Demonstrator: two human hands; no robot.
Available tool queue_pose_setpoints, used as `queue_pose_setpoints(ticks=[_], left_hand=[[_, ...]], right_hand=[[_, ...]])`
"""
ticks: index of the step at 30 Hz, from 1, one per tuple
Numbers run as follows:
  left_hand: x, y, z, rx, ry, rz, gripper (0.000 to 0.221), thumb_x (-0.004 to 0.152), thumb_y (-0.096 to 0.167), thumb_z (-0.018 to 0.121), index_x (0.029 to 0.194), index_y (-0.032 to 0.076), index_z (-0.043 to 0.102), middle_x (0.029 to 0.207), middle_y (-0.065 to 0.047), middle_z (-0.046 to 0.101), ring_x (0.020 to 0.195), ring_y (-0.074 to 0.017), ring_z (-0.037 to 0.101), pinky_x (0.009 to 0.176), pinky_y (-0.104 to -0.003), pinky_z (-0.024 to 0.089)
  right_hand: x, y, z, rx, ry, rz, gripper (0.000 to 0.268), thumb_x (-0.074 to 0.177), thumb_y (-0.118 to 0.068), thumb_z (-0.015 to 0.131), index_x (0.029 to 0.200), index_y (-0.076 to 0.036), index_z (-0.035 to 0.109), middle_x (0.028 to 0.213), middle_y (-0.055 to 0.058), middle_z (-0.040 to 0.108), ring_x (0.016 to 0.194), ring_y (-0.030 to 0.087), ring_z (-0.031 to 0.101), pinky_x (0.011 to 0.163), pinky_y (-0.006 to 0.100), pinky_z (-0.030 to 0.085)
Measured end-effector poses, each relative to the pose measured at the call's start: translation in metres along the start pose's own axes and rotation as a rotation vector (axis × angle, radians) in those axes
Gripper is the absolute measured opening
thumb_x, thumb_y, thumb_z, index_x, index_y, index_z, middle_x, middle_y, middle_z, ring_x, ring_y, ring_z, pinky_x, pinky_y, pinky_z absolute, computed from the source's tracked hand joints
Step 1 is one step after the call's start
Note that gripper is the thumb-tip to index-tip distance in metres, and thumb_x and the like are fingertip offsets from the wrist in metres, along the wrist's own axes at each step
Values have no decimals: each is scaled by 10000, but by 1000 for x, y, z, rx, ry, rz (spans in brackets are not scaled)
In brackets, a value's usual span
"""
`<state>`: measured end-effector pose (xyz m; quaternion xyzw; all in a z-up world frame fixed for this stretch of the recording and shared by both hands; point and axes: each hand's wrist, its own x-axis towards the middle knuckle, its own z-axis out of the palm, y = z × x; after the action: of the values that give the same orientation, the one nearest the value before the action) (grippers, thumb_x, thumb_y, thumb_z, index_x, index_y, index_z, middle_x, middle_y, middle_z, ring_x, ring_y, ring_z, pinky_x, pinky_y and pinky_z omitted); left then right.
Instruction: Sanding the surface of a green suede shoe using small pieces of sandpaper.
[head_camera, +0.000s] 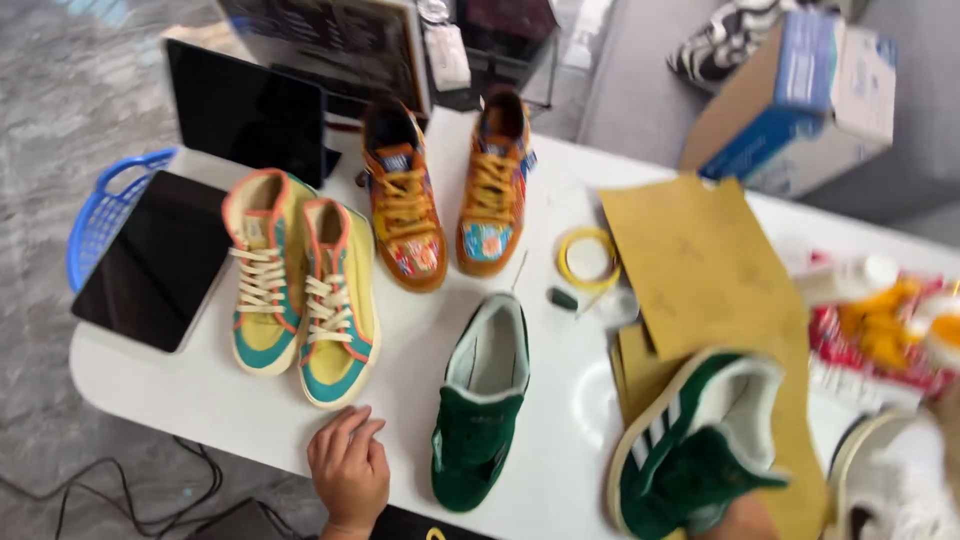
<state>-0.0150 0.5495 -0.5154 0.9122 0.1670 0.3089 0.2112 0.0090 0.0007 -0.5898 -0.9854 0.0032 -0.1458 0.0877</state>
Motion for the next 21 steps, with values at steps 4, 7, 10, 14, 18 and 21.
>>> queue_pose_setpoints(ticks=[4, 7, 10, 14, 18, 21], left_hand=[[-12, -17, 10, -62, 8, 78, 192, 810, 8, 633, 916, 127, 740, 1104, -12, 726, 1163, -247, 651, 1049, -436, 445], [-16, -13, -7, -96, -39, 136, 197, 832, 16, 635, 975, 107, 734, 1121, -32, 726, 1172, -267, 652, 1062, -447, 441], [-11, -10, -17, -261, -111, 204, 270, 859, 35, 629, 1122, 52, 688, 1176, -105, 708, 1164, -333, 631, 1057, -472, 436], [-4, -2, -17, -724, -342, 244, 444, 940, 99, 581, 1365, -2, 505, 1337, -195, 612, 1243, -372, 601, 1058, -460, 469], [19, 20, -12, -908, -396, 300, 554, 980, 155, 530, 1488, -10, 383, 1475, -223, 476, 1323, -385, 537, 1060, -447, 478], [45, 34, -4, -932, -320, 347, 574, 999, 220, 540, 1498, -13, 380, 1482, -222, 465, 1341, -383, 524, 1065, -444, 477]], right_hand=[[46, -60, -19, -83, 113, 90, 270, 837, -352, 707, 859, -95, 632, 775, 184, 634, 734, 442, 621, 608, 519, 461], [35, -65, -29, -174, 43, 55, 302, 850, -371, 728, 813, -92, 618, 773, 195, 616, 734, 440, 623, 625, 516, 458], [47, -88, -42, -22, 229, -19, 267, 952, -323, 692, 873, -79, 618, 812, 186, 637, 796, 423, 629, 681, 491, 473], [44, -107, -54, 22, 281, -50, 249, 982, -316, 682, 918, -78, 644, 831, 187, 650, 806, 416, 636, 709, 499, 481], [49, -114, -60, 34, 291, -61, 264, 997, -323, 684, 920, -74, 645, 837, 187, 655, 803, 413, 637, 714, 494, 486], [46, -115, -62, 22, 301, -40, 258, 991, -327, 690, 943, -77, 653, 826, 189, 655, 792, 412, 637, 703, 491, 486]])
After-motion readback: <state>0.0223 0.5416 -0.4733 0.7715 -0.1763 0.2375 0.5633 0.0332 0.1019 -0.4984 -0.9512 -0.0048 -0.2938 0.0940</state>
